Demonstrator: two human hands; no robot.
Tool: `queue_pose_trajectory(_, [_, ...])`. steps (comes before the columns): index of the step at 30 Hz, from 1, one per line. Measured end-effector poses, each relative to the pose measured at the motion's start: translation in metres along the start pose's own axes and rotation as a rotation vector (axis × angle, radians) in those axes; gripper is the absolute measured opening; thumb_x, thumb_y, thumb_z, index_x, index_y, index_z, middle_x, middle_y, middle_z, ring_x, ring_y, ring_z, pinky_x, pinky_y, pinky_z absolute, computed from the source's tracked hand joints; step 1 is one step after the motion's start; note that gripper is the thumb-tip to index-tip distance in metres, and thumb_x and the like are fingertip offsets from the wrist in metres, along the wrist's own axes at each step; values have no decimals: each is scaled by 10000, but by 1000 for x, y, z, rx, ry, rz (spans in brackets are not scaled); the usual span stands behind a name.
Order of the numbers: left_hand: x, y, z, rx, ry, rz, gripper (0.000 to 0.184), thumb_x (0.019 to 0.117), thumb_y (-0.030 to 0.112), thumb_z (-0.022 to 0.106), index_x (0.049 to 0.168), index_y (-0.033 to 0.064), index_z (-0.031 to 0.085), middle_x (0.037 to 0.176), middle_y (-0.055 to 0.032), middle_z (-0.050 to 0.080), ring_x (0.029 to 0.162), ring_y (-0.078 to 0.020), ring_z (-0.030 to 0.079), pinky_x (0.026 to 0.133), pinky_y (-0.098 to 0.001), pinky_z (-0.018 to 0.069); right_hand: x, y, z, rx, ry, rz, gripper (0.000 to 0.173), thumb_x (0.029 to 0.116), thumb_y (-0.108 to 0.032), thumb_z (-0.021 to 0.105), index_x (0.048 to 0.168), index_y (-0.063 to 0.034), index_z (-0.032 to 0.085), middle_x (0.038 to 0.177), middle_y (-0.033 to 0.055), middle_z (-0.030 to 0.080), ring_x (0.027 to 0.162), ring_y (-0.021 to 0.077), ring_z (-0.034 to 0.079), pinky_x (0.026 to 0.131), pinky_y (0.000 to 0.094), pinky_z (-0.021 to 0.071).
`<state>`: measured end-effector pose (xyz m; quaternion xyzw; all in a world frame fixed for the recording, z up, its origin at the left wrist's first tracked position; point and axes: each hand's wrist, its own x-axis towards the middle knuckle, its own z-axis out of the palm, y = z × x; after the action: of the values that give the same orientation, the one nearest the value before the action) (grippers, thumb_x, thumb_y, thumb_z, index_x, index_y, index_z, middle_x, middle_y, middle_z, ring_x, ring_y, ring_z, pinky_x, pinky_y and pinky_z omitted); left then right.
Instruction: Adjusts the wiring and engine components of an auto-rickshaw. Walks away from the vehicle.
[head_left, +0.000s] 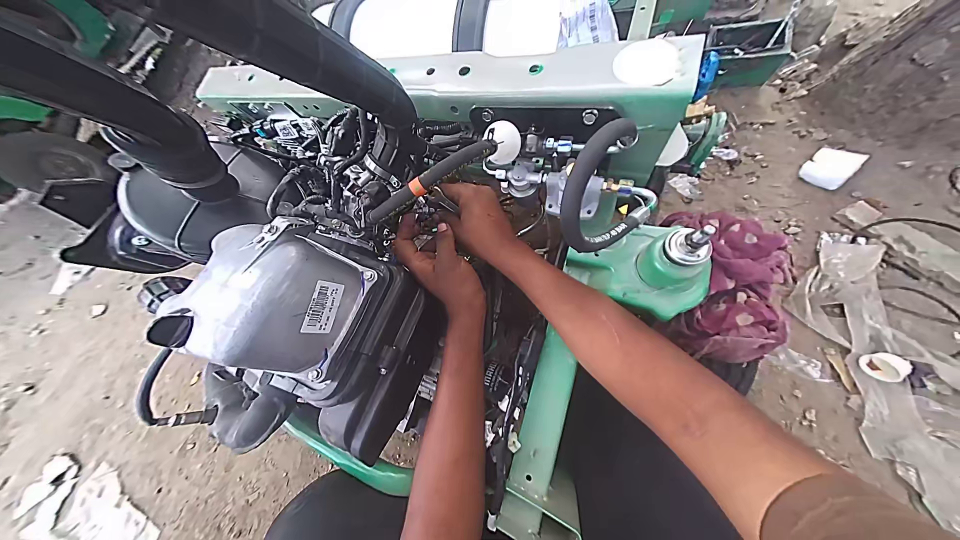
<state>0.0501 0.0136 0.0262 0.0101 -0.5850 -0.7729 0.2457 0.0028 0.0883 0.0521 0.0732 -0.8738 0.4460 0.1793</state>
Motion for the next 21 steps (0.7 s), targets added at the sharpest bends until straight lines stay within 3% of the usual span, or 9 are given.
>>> queue_pose_trajectory(5, [1,-3,-4,39,-15,10,499,992,82,597,1468,62,447,1361,-107,504,1057,-181,596,876,-373,565,0,5,6,-15,19,-13,212,917,-121,732,1118,-60,752,1045,116,749,997,245,714,930,457,565])
queue_pose_trajectory(11, [-2,-9,-7,167,-22,100,496,1013,143,572,1491,52,472,1365,-109,509,1113,-159,564,937,-320,512,-2,6,8,-33,28,-25,208,926,-144,722,1120,-75,752,1054,96,748,1012,227,711,929,447,568])
queue_pose_trajectory(15, [0,-12,-10,284,-37,166,473,1036,184,532,1492,63,497,1286,-95,536,995,-132,558,839,-265,499,-3,5,9,-17,46,-21,178,911,-116,729,1081,-70,753,1035,97,749,993,221,713,913,435,569])
queue_pose_trajectory(18, [-3,-10,-11,304,-68,174,468,1054,173,503,1509,65,480,1327,-107,528,1083,-128,570,857,-237,518,-3,5,9,-2,47,-12,150,902,-113,743,1045,-66,746,1006,100,746,968,224,712,897,439,570])
queue_pose_trajectory(21, [-3,-10,-11,312,-71,174,472,1059,182,499,1516,71,475,1330,-109,525,1071,-128,574,841,-240,523,-2,4,8,3,39,-9,135,900,-113,747,1027,-69,744,982,93,744,939,219,713,882,438,573])
